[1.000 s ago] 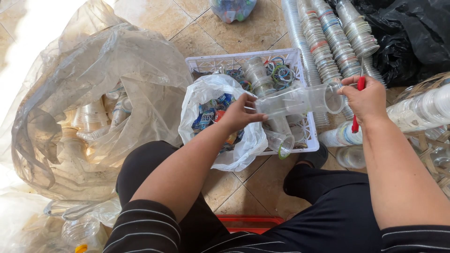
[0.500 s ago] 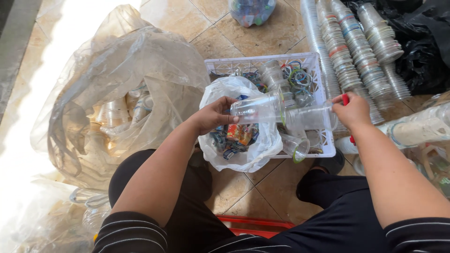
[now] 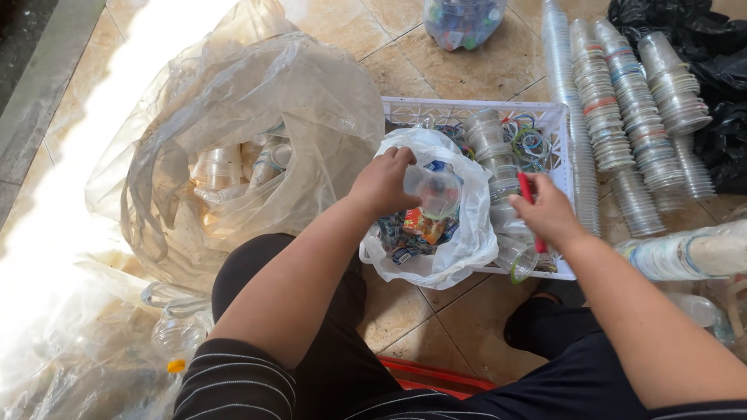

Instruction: The person sits on the floor and uses red scissors to cut the rims off clear plastic cups. They pick up cups from a white crate, cut the top edge, and place the modified cups into a pile on the floor.

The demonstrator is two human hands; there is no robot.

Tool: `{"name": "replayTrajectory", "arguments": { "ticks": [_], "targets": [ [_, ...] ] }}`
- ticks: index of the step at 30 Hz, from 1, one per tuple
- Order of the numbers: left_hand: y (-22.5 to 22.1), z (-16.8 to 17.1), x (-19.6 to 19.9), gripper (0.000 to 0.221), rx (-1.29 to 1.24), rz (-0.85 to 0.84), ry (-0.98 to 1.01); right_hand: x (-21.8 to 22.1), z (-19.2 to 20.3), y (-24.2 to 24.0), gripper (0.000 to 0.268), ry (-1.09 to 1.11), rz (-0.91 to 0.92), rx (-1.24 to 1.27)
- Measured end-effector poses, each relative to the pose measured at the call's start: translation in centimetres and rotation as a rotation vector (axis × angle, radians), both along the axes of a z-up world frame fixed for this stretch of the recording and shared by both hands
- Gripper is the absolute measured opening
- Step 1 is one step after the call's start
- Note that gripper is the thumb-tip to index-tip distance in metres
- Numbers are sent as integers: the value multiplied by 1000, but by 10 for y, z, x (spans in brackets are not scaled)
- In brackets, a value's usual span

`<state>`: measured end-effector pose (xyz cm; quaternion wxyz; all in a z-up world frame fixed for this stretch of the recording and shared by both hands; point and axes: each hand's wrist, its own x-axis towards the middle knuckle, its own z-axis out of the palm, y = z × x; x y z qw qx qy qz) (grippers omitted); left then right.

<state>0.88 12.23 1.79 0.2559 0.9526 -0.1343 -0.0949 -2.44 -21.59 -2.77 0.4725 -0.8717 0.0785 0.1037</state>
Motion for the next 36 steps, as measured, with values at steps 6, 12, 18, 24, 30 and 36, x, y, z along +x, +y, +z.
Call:
{"name": "replayTrajectory", "arguments": {
  "ticks": [6, 12, 18, 24, 30, 36],
  "targets": [
    [-7, 30, -13, 68, -119, 34, 127, -32, 24, 63, 48, 33, 276, -78],
    [17, 18, 0, 68, -318, 242, 238, -10, 31, 46, 48, 2, 219, 180],
    [41, 7, 13, 75, -836, 316, 458, 7, 64, 38, 37, 147, -15, 566],
    [39, 29, 6, 73, -1118, 216, 617, 4, 68, 31, 46, 273, 72, 816],
    [41, 23, 11, 74, -1238, 153, 655, -3, 86, 33, 42, 325, 78, 868],
    [37, 18, 11, 66, -1226, 145, 655, 0, 70, 27, 26, 359, 44, 903]
  ]
}}
